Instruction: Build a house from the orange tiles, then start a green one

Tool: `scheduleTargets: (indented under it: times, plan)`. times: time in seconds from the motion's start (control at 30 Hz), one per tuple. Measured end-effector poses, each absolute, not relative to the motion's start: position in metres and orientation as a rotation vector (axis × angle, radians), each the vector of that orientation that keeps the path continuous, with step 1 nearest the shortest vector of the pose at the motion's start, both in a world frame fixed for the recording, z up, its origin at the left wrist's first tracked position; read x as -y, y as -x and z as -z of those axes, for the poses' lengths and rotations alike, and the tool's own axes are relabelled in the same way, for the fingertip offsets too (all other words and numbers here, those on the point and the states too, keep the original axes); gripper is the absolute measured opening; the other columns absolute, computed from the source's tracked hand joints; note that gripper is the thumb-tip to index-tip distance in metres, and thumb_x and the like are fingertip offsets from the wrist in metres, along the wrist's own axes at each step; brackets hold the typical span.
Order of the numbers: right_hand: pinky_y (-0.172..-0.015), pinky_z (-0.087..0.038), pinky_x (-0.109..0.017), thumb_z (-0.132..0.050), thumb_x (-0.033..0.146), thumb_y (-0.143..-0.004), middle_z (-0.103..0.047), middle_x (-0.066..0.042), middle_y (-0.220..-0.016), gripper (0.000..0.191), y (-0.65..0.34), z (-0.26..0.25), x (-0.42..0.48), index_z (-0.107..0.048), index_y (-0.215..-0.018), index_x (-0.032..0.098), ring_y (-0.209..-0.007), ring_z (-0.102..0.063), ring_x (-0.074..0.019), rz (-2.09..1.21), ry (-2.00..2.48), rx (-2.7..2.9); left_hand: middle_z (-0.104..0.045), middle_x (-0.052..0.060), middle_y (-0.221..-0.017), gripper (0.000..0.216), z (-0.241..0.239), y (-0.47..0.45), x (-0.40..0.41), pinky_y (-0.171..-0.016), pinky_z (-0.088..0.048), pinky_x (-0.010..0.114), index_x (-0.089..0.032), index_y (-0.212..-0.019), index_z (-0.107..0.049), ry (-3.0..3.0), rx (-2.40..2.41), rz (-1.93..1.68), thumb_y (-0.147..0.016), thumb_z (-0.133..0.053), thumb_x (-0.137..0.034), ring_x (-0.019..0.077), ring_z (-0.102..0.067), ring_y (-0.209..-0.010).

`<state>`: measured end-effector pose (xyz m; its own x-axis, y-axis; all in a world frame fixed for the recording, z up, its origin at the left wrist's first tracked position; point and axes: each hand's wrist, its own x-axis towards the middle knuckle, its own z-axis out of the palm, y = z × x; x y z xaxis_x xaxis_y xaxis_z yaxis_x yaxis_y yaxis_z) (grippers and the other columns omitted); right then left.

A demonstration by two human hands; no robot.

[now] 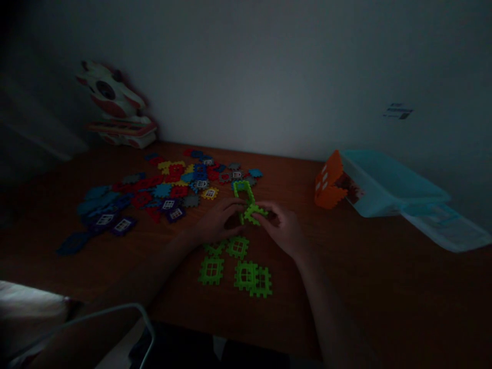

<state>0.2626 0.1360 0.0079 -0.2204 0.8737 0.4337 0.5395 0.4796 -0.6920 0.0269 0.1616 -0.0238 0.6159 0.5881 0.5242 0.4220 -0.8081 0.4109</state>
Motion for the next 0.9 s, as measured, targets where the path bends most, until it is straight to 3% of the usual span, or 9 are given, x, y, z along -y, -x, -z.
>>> scheduleTargets:
  times: [0.1, 0.27, 0.5, 0.9]
  plan:
    - [-0.075, -0.057, -0.039, -0.067, 0.044, -0.091, -0.075, -0.006, -0.102, 0.027, -0.261, -0.008, -0.134, -0.068, -0.113, 0.029, -0.087, -0.071, -0.0229, -0.46, 1.113, 1.964, -0.055, 0.014, -0.138, 0.04, 0.023, -0.024, -0.163, -0.106, -0.048, 0.046, -0.019, -0.126, -0.054, -2.618, -0.822, -0.966, -0.093, -0.064, -0.038, 0.0259, -0.054, -0.129]
    - [-0.083, -0.053, -0.043, -0.062, 0.042, -0.095, -0.074, -0.004, -0.094, 0.02, -0.257, -0.012, -0.131, -0.071, -0.11, 0.032, -0.088, -0.067, -0.0235, -0.303, 1.03, 2.125, -0.052, 0.012, -0.145, 0.046, 0.02, -0.019, -0.166, -0.108, -0.044, 0.052, -0.025, -0.135, -0.054, -2.665, -0.849, -0.843, -0.09, -0.064, -0.029, 0.0288, -0.05, -0.133]
    - [-0.098, -0.039, -0.051, -0.064, 0.037, -0.095, -0.076, -0.004, -0.105, 0.015, -0.252, -0.006, -0.133, -0.071, -0.106, 0.03, -0.104, -0.067, -0.0256, -0.115, 1.02, 2.278, -0.044, 0.012, -0.155, 0.051, 0.022, -0.013, -0.17, -0.11, -0.045, 0.048, -0.024, -0.14, -0.05, -2.657, -0.756, -0.812, -0.091, -0.063, -0.027, 0.027, -0.05, -0.136]
    - [-0.096, -0.036, -0.048, -0.062, 0.034, -0.096, -0.077, -0.003, -0.102, 0.01, -0.253, 0.0, -0.134, -0.067, -0.102, 0.029, -0.106, -0.066, -0.0254, -0.055, 1.06, 2.312, -0.039, 0.013, -0.158, 0.059, 0.013, -0.01, -0.167, -0.111, -0.046, 0.047, -0.025, -0.145, -0.046, -2.631, -0.696, -0.763, -0.09, -0.064, -0.037, 0.0277, -0.051, -0.137]
